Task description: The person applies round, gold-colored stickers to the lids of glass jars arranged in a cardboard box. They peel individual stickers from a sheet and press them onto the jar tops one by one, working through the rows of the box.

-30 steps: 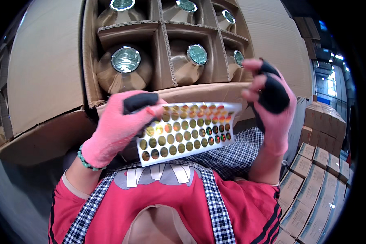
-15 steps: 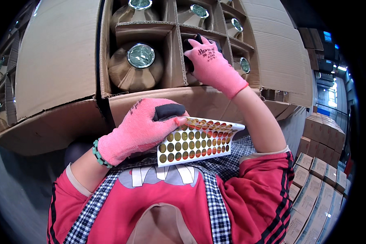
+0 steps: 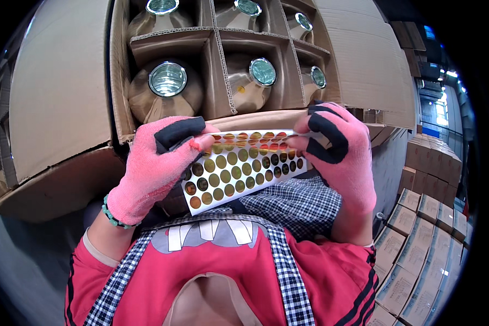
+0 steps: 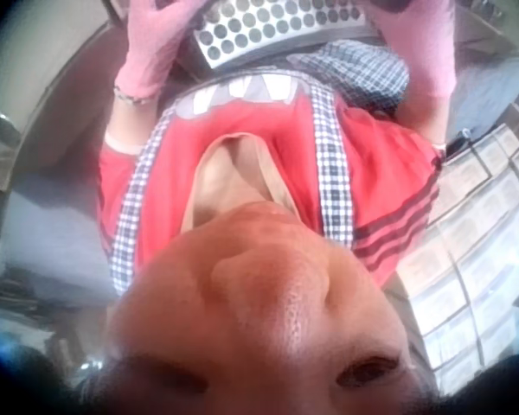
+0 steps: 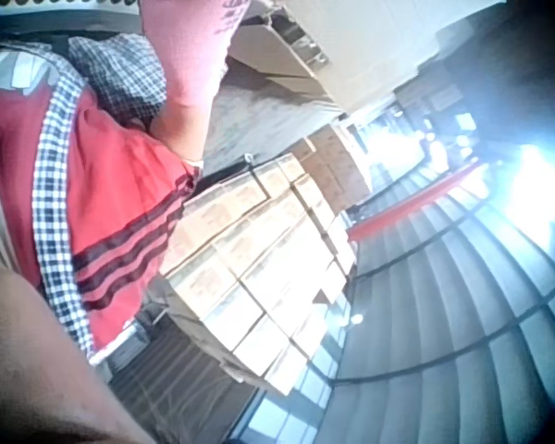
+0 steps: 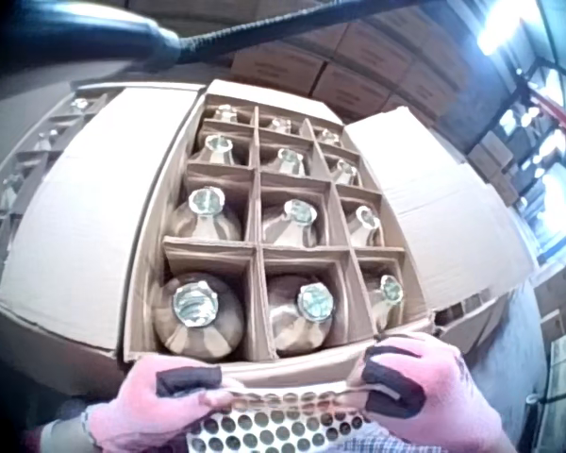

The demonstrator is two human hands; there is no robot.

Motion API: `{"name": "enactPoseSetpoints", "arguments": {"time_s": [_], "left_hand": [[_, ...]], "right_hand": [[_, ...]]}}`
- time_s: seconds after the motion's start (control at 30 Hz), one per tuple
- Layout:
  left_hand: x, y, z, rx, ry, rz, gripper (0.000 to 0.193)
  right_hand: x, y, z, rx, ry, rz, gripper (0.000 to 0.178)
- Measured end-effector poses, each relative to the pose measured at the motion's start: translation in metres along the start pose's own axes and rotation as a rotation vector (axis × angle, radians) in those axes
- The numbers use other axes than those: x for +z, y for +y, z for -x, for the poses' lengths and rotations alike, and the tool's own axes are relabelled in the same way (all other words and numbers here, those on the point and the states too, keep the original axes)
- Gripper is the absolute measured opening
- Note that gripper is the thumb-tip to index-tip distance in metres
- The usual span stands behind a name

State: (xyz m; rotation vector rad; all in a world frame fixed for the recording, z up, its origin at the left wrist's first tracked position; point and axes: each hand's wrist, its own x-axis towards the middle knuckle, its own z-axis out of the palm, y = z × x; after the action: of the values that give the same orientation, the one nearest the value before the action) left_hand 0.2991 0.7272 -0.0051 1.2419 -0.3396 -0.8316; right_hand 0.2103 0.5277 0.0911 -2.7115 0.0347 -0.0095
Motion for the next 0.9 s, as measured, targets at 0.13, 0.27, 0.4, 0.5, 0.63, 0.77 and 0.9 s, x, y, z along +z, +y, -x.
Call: {"name": "enactPoseSetpoints", "arguments": {"time_s": [0.13, 0.27, 0.4, 0.5, 0.63, 0.77, 0.9], "left_hand": [[0.000, 0.000, 0.002, -0.068, -0.034, 0.031, 0.024], [-0.002, -0.001, 0.005, -0.041, -0.061, 0.132, 0.025], [-0.002, -0.002, 0.005, -0.027, -0.017, 0.130, 0.025], [0.000, 0.000, 0.006, -0.029, 0.012, 0.140, 0.025], [0.000, 0.003, 0.008, -0.045, 0.021, 0.063, 0.025], [-0.001, -0.003, 0.004, 0.021, 0.029, 0.055, 0.020], [0.010, -0.014, 0.004, 0.037, -0.102, -0.324, 0.014]], "right_hand": [[0.001, 0.004, 0.002, 0.027, 0.029, -0.057, 0.013], [0.000, 0.001, 0.007, 0.038, 0.067, -0.062, 0.014], [0.003, 0.000, 0.007, -0.132, 0.208, 0.096, 0.019], [0.002, 0.006, 0.007, -0.262, 0.217, 0.171, 0.021], [0.000, 0.006, 0.007, -0.299, 0.180, 0.187, 0.021], [0.003, 0.008, -0.001, -0.256, 0.202, -0.137, 0.019], [0.000, -0.002, -0.036, -0.252, 0.112, -0.246, 0.013]]}}
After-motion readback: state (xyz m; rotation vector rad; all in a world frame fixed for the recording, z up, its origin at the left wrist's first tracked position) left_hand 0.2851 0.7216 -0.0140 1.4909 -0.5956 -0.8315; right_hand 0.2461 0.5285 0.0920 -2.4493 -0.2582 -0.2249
